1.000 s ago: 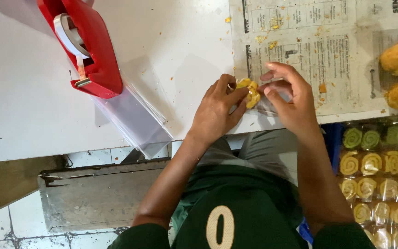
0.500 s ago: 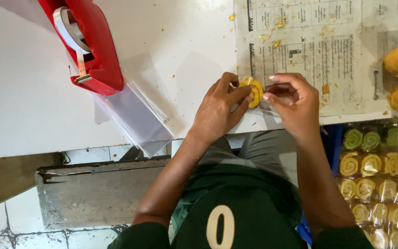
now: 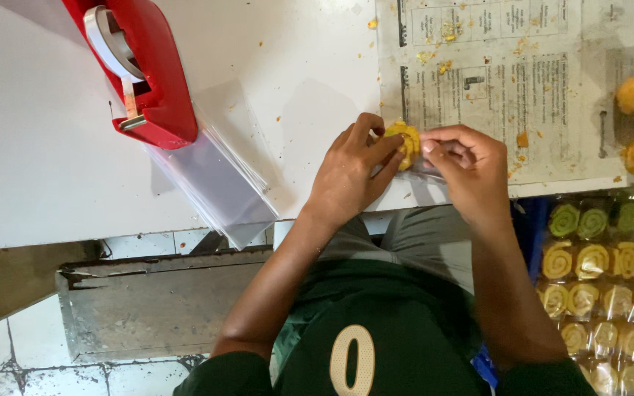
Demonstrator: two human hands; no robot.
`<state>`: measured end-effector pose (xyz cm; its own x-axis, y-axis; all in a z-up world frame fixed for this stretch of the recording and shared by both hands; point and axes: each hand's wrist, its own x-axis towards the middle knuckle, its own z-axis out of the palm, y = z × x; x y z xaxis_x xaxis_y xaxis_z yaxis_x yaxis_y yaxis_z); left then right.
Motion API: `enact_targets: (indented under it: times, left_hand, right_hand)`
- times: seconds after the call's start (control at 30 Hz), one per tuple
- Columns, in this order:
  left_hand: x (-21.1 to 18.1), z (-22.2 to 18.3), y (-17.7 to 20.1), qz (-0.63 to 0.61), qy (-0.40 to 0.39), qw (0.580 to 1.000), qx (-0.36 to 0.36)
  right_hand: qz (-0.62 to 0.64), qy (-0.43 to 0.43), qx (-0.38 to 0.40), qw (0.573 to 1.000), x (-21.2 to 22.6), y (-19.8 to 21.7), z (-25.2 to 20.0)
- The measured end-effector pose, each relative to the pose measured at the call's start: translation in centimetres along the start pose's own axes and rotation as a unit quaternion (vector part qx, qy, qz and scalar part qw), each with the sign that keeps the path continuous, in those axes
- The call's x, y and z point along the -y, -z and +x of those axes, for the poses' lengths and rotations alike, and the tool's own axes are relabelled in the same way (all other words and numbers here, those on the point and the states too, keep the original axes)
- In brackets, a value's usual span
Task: The person packages small cake rolls into plastic bags and places them into a blue crate.
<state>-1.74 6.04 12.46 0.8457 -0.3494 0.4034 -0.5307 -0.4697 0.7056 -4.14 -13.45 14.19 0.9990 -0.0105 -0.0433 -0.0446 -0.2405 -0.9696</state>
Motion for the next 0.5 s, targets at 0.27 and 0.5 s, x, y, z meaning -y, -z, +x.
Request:
enact_targets:
  times: [0.27,0.5]
  left_hand:
    - [0.2,-0.1,-0.2,0.007,0.002,1.000,0.003]
    - [0.9,-0.4,-0.7,0.009,-0.009,1.000,0.001]
  right_hand:
    - [-0.048,-0.007,0.016,0.999,-0.3,0.0,0.4]
    - [-0.127,0.005,-0.012,0.992,0.5,-0.3,0.4]
